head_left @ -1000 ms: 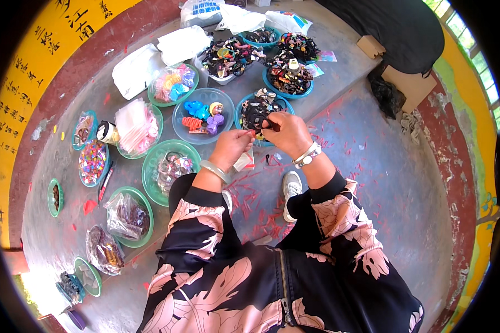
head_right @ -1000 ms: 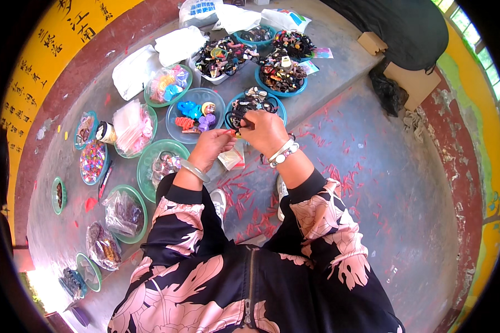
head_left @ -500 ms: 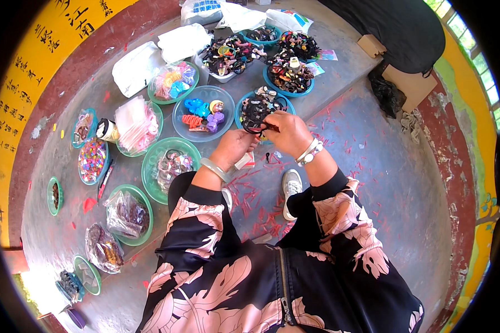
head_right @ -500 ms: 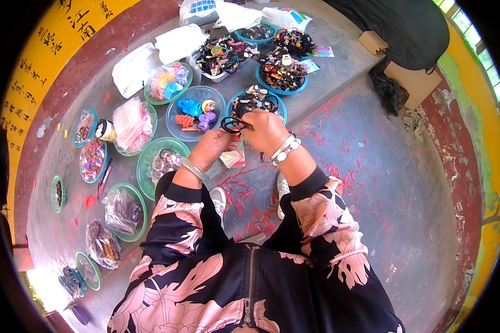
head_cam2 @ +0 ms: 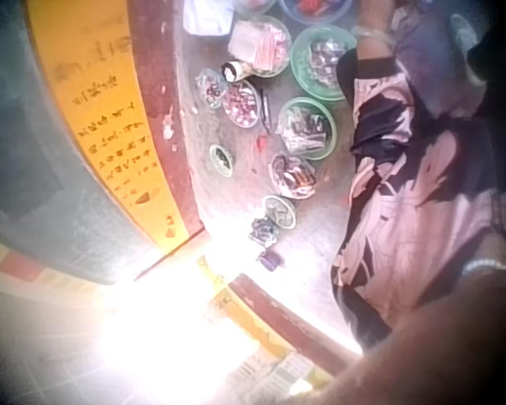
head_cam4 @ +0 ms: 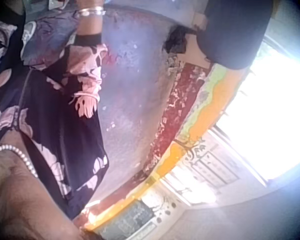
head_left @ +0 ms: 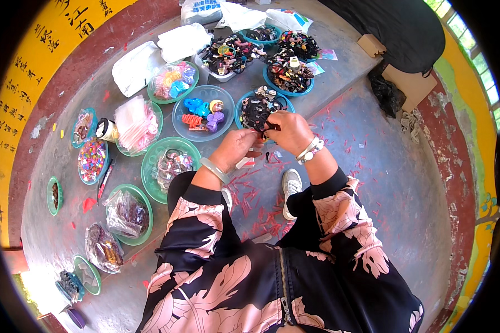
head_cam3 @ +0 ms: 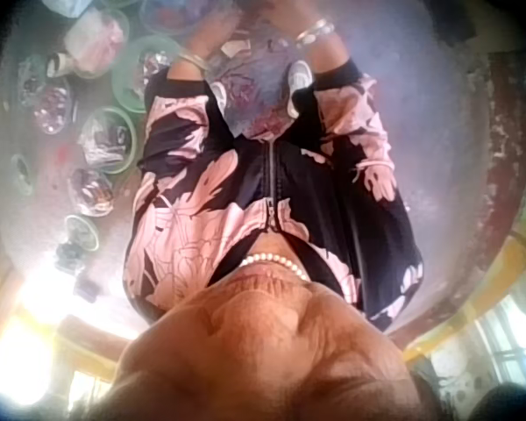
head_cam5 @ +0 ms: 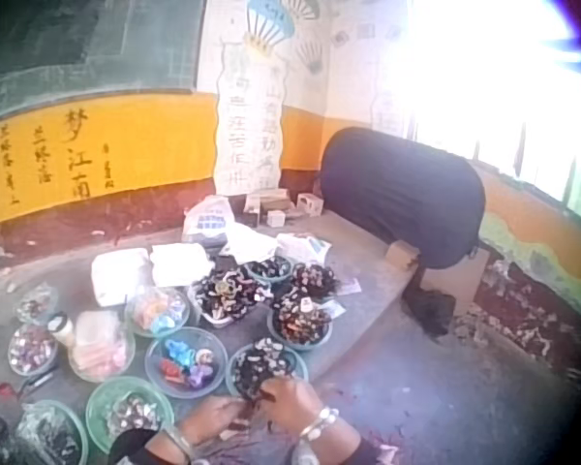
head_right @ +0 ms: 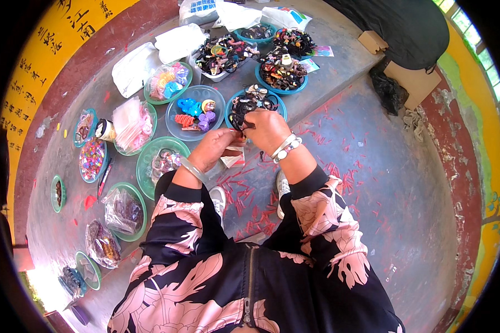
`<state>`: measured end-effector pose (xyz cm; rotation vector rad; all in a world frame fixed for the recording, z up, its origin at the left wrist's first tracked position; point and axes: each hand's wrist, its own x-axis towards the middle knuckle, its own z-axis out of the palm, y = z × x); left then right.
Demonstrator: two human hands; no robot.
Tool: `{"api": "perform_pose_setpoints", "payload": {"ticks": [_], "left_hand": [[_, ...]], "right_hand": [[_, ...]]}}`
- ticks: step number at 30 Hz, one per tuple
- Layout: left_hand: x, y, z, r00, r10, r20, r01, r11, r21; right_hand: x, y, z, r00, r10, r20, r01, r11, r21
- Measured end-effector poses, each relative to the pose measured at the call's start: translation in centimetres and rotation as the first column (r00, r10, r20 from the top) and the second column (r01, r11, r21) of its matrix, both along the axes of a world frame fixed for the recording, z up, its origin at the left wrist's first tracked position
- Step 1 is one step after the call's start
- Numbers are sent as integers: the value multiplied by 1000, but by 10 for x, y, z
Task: The person sits on the floor surrounded by bowls of hair accessories and packs them into small plastic bags. They pick up hair clips and ties from the bowls, place them into bags, and seal them.
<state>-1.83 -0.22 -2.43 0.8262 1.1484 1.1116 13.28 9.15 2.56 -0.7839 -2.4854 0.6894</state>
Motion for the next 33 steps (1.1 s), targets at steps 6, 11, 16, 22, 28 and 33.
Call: {"api": "perform_pose_setpoints", "payload": {"ticks": [6, 11, 16, 22, 28, 33], "left_hand": [[1, 1, 5, 994, 37, 105, -33, 999, -37], [0, -2, 9, 985, -3, 170, 4, 1000, -7], [2, -7, 24, 988, -57, 145, 53, 998, 30], [5, -6, 24, 992, 16, 125, -18, 1000, 14], [2, -6, 21, 990, -19, 142, 26, 999, -43], [4, -7, 21, 985, -24, 174, 26, 1000, -10]], "right_hand": [[2, 7, -3, 994, 64, -93, -82, 974, -211], [1, 5, 2, 995, 30, -92, -56, 955, -292], [0, 3, 6, 986, 12, -164, -53, 968, -246], [4, 10, 1, 979, 94, -179, -143, 947, -287], [3, 3, 11, 987, 43, -157, -93, 940, -329], [4, 5, 10, 984, 23, -174, -93, 908, -408]]}}
